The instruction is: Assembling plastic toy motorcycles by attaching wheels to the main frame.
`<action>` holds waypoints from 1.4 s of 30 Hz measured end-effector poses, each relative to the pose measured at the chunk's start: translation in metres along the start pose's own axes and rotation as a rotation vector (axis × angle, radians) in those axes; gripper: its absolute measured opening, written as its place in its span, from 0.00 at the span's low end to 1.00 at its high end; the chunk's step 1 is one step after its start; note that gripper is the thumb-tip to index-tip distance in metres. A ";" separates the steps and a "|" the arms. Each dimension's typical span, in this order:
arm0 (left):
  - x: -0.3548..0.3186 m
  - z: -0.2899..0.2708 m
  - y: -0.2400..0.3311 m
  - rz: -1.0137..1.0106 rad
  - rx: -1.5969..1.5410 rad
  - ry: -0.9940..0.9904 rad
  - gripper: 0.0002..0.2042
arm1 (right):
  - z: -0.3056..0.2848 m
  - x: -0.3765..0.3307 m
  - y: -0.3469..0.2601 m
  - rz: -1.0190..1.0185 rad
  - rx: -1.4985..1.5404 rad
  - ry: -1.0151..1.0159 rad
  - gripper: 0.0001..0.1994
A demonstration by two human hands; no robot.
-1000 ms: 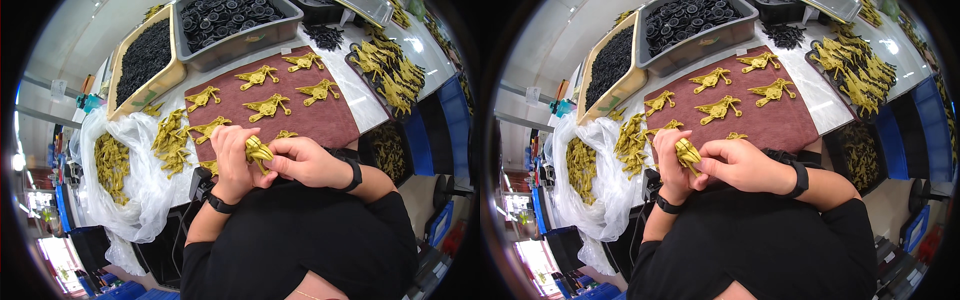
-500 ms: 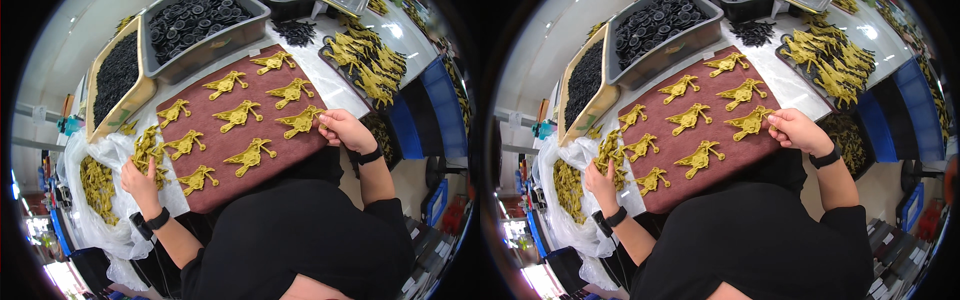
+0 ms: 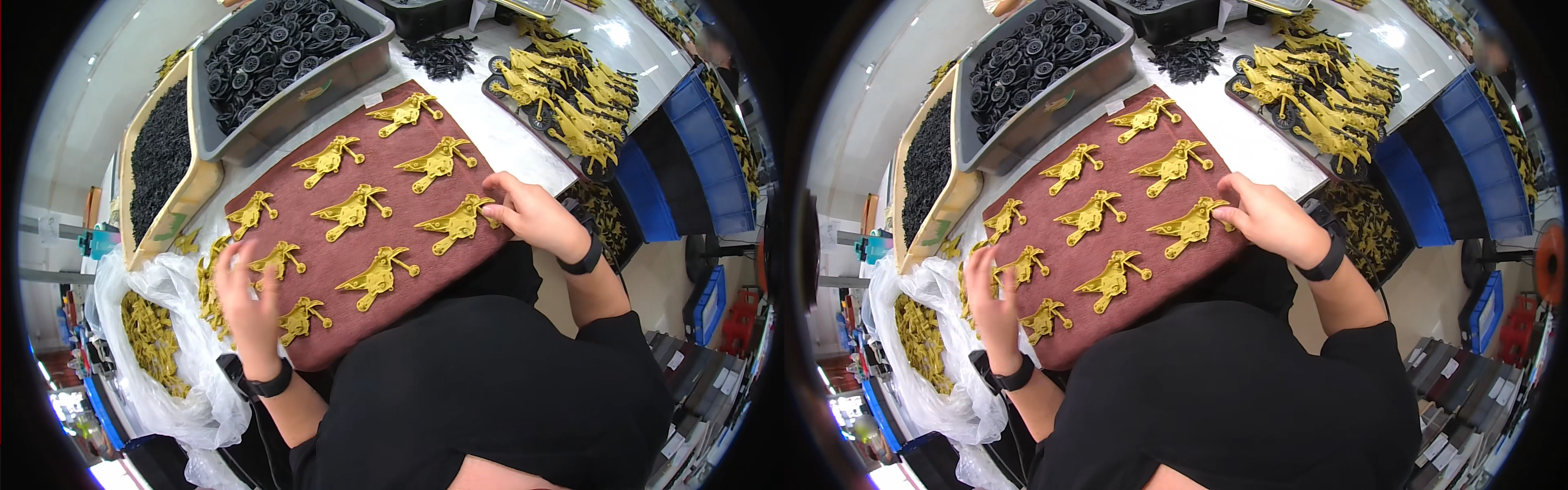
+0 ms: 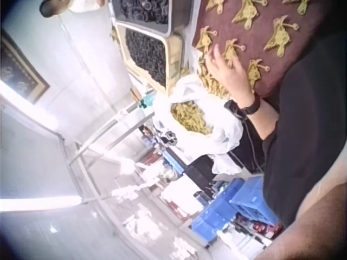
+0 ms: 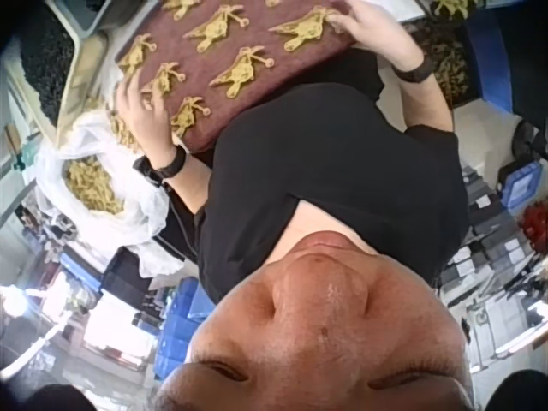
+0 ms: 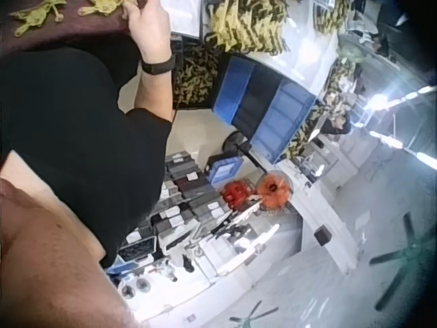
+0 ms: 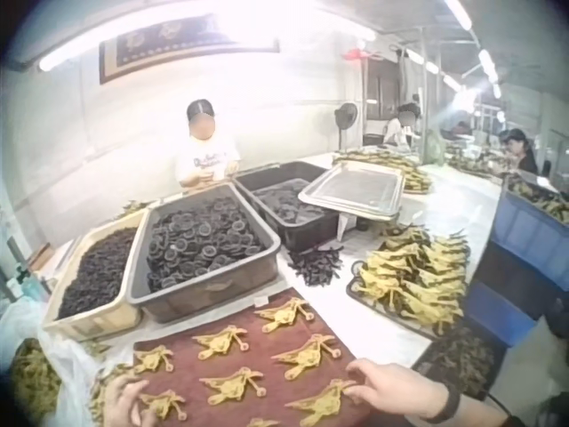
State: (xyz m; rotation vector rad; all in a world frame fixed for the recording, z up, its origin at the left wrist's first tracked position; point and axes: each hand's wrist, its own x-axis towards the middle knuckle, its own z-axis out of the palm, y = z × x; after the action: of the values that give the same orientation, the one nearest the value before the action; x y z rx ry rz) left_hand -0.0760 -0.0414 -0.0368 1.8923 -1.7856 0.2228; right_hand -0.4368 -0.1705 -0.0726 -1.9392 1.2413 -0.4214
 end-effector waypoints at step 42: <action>0.147 0.174 0.118 0.381 -0.023 -0.579 0.44 | -0.073 0.277 0.009 -0.610 -1.067 0.159 0.07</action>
State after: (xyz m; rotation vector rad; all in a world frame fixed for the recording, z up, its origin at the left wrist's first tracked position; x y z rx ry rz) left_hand -0.2137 -0.2522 -0.0868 1.6875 -2.5142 -0.2418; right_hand -0.3590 -0.4468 -0.0683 -3.2798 1.0123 -0.2048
